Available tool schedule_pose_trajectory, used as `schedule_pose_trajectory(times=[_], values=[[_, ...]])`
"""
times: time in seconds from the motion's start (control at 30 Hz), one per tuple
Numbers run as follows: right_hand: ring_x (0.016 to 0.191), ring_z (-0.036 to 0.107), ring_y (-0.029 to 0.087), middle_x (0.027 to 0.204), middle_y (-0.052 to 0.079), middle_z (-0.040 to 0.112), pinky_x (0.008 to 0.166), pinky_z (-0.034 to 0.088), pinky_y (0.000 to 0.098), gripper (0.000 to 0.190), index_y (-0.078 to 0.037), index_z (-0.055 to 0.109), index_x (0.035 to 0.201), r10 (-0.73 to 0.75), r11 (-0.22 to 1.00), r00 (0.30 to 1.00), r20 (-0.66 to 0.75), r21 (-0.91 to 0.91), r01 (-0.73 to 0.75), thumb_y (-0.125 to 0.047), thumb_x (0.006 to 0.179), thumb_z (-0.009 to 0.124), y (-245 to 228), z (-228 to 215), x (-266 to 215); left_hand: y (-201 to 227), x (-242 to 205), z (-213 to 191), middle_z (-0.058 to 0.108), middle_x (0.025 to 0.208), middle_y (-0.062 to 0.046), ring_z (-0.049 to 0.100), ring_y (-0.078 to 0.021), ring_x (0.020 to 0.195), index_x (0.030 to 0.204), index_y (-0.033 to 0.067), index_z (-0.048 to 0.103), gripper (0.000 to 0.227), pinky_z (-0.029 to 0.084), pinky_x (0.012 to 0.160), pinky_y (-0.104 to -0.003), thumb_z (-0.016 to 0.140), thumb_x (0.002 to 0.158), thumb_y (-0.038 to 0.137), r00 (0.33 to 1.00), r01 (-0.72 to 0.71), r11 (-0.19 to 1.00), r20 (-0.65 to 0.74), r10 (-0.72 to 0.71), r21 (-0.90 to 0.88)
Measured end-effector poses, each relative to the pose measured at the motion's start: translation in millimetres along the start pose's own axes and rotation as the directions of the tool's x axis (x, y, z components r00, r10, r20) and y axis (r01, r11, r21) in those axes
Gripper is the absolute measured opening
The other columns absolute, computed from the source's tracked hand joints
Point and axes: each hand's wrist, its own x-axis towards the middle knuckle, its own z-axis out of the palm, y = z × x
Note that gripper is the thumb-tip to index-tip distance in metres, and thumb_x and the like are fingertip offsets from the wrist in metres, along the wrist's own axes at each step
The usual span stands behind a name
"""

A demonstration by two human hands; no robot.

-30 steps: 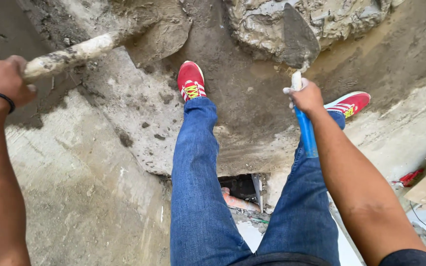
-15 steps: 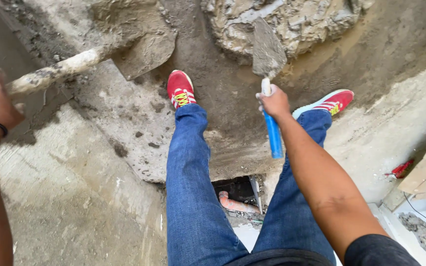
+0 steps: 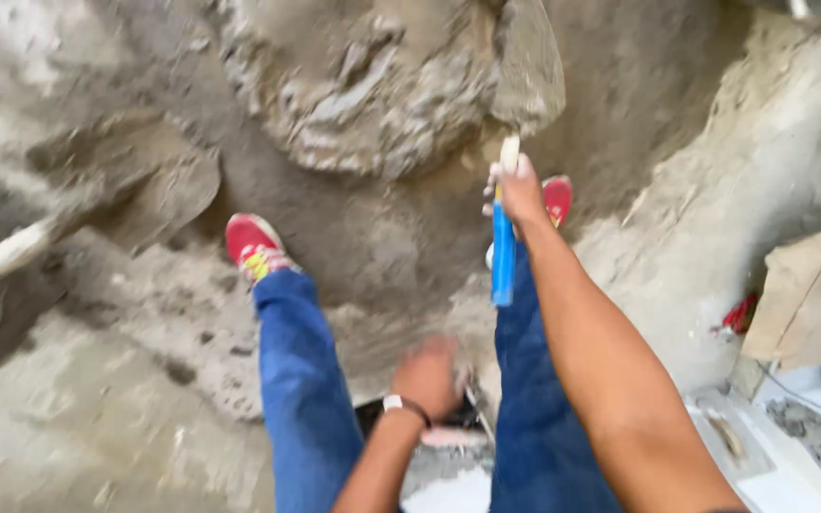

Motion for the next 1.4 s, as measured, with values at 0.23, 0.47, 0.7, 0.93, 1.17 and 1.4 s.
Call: schedule_pose_trajectory(times=[0.23, 0.47, 0.7, 0.93, 1.17, 1.4], values=[[0.059, 0.065, 0.023, 0.077, 0.006, 0.062, 0.047, 0.056, 0.0399, 0.036, -0.021, 0.049, 0.118, 0.161, 0.974, 0.974, 0.157, 0.135, -0.182, -0.007, 0.091, 0.068, 21, -111, 43, -15, 41, 89, 0.062, 0.129, -0.02, 0.06, -0.0399, 0.118, 0.128, 0.0078, 0.059, 0.05, 0.047, 0.1, -0.053, 0.069, 0.09, 0.038, 0.927, -0.025, 0.997, 0.374, -0.002, 0.068], [0.049, 0.055, 0.017, 0.07, 0.003, 0.055, 0.041, 0.049, 0.036, 0.026, -0.016, 0.045, 0.107, 0.17, 0.968, 0.985, 0.027, 0.184, -0.172, -0.009, 0.098, 0.068, 63, -101, 104, -58, 81, 93, 0.064, 0.121, -0.018, 0.062, -0.0375, 0.113, 0.124, 0.0077, 0.06, 0.05, 0.05, 0.095, -0.053, 0.072, 0.086, 0.037, 0.947, 0.089, 0.964, 0.279, -0.16, 0.25], [0.049, 0.055, 0.019, 0.069, 0.005, 0.055, 0.04, 0.049, 0.0382, 0.024, -0.014, 0.045, 0.105, 0.044, 0.975, 0.998, 0.042, 0.214, -0.052, -0.001, 0.094, 0.063, 49, 7, 131, -40, 60, 59, 0.066, 0.117, -0.016, 0.062, -0.0343, 0.115, 0.121, 0.0066, 0.064, 0.043, 0.048, 0.098, -0.052, 0.069, 0.091, 0.037, 0.944, -0.019, 0.988, 0.328, -0.033, 0.155], [0.046, 0.055, 0.016, 0.067, 0.004, 0.055, 0.037, 0.049, 0.0372, 0.026, -0.015, 0.043, 0.104, -0.002, 0.994, 0.999, -0.042, 0.107, 0.007, -0.002, 0.091, 0.061, 20, 45, 105, -61, 46, 41, 0.064, 0.123, -0.019, 0.059, -0.0367, 0.118, 0.128, 0.0028, 0.061, 0.051, 0.046, 0.1, -0.053, 0.07, 0.09, 0.036, 0.956, -0.026, 0.997, 0.293, 0.004, 0.074], [0.045, 0.063, 0.017, 0.067, 0.004, 0.061, 0.036, 0.053, 0.0359, 0.03, -0.013, 0.046, 0.111, -0.191, 0.965, 0.979, -0.071, -0.199, 0.174, -0.003, 0.092, 0.066, 13, 90, 45, -72, 49, 38, 0.063, 0.126, -0.018, 0.06, -0.0373, 0.119, 0.127, 0.0041, 0.061, 0.05, 0.048, 0.1, -0.052, 0.07, 0.09, 0.037, 0.951, -0.022, 0.996, 0.31, -0.005, 0.083], [0.046, 0.058, 0.018, 0.068, 0.005, 0.056, 0.037, 0.05, 0.0361, 0.03, -0.015, 0.042, 0.109, -0.099, 0.961, 0.986, -0.134, 0.245, 0.13, -0.002, 0.091, 0.063, 74, 39, 39, -73, 54, 30, 0.062, 0.128, -0.017, 0.059, -0.0377, 0.121, 0.127, 0.0052, 0.06, 0.051, 0.049, 0.099, -0.052, 0.072, 0.087, 0.035, 0.914, 0.012, 0.988, 0.398, -0.072, 0.151]])
